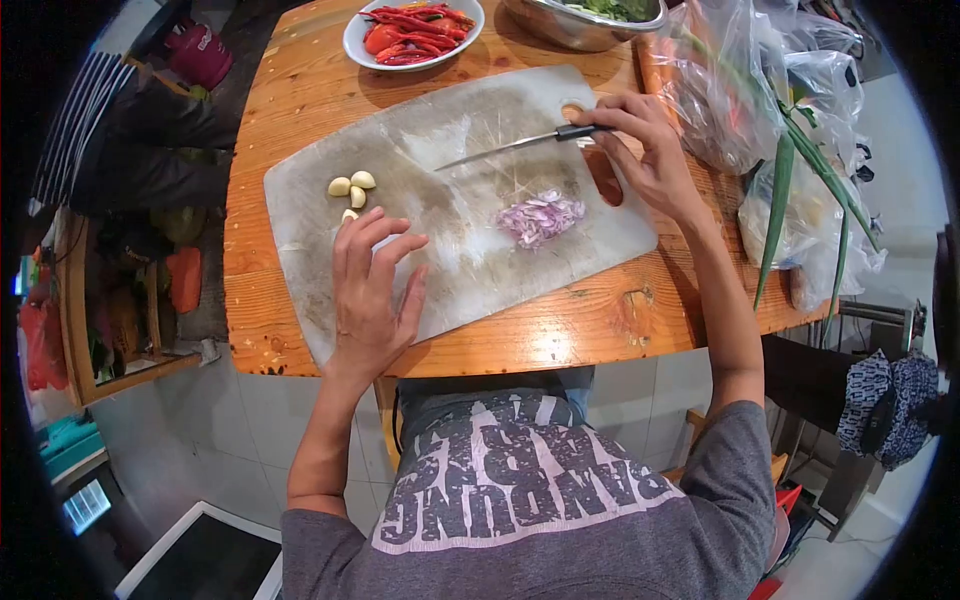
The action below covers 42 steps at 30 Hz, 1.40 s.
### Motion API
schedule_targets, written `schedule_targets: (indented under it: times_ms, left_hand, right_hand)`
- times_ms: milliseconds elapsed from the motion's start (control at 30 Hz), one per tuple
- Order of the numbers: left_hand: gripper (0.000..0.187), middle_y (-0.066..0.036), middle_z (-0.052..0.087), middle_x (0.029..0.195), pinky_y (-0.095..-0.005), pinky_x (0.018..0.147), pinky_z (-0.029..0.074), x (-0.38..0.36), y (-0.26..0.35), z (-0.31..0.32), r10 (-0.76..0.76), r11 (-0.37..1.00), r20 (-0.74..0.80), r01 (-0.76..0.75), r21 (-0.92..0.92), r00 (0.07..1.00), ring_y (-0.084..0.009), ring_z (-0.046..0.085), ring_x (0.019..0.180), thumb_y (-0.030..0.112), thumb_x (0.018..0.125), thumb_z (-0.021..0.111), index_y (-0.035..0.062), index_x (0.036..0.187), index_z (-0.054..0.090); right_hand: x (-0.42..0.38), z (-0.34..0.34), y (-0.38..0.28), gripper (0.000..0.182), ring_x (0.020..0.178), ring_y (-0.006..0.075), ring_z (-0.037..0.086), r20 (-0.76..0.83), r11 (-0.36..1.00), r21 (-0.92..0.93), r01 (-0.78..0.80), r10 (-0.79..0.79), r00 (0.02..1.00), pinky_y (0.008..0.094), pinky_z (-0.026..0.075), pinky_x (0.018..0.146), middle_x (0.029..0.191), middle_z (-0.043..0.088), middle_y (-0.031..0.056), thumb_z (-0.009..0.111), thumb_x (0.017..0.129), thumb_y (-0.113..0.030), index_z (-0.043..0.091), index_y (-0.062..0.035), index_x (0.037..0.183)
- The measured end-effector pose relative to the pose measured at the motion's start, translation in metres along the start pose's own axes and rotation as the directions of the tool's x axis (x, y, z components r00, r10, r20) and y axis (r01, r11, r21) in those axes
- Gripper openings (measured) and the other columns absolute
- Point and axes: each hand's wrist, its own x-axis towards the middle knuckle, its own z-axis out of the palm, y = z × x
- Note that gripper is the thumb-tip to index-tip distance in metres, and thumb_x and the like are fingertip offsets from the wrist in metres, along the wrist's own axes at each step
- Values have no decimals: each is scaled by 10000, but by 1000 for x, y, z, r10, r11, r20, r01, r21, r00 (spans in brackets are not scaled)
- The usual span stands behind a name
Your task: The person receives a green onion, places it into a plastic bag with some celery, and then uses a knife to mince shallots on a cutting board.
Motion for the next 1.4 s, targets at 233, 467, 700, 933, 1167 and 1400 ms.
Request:
schedule_targets:
  times_ms: [233, 467, 700, 933, 1167, 1400]
  left_hand:
    - [359, -104, 569, 1310, -492, 1154, 353, 1, 1, -4, -45, 999, -2, 45, 27, 999, -347, 467, 1362, 30, 852, 718, 82, 1195, 628]
    - [395, -105, 566, 1289, -519, 1168, 335, 3, 1, -2, -41, 999, 21, 41, 18, 999, -362, 452, 1352, 39, 831, 715, 94, 1214, 638]
    - [380, -117, 559, 1295, -526, 1179, 293, 0, 8, -6, -160, 984, 56, 164, -65, 985, -384, 405, 1394, 102, 847, 717, 96, 1218, 632]
    - [357, -115, 541, 1330, -527, 1203, 248, -9, 36, 6, -177, 970, 165, 201, -139, 970, -397, 349, 1452, 80, 851, 676, 101, 1203, 621]
    - [399, -126, 521, 1367, -512, 1222, 217, -11, 38, 2, -236, 871, 202, 299, -389, 950, -373, 323, 1483, 57, 844, 650, 76, 1239, 590]
    - [425, -169, 478, 1433, -502, 1214, 221, -24, -9, -39, -352, 935, -118, 354, 3, 929, -370, 317, 1476, 125, 928, 617, 49, 1339, 544]
  right_hand:
    - [5, 2, 7, 305, 1011, 269, 534, 86, 1000, 9, 19, -19, 996, 383, 432, 945, 1045, 638, 69, 667, 873, -33, 756, -124, 1150]
    - [-42, -38, -10, 260, 1060, 276, 540, 67, 993, -78, -84, 89, 994, 380, 410, 968, 1073, 629, 96, 665, 879, -24, 741, -45, 1127]
    - [-83, -38, -43, 315, 941, 249, 555, -188, 933, -198, -300, 265, 946, 362, 464, 844, 992, 614, 96, 676, 876, 26, 748, -83, 1162]
    - [-123, -8, -83, 334, 892, 241, 549, -411, 837, -185, -516, 411, 814, 358, 460, 808, 967, 613, 96, 692, 871, 38, 751, -81, 1177]
    - [-129, 10, -105, 377, 872, 244, 557, -440, 823, -188, -536, 417, 795, 356, 460, 803, 948, 631, 86, 721, 814, 44, 773, -103, 1157]
    - [-128, 25, -116, 356, 916, 255, 561, -495, 830, -212, -515, 363, 789, 360, 460, 806, 969, 637, 85, 726, 828, 26, 771, -105, 1156]
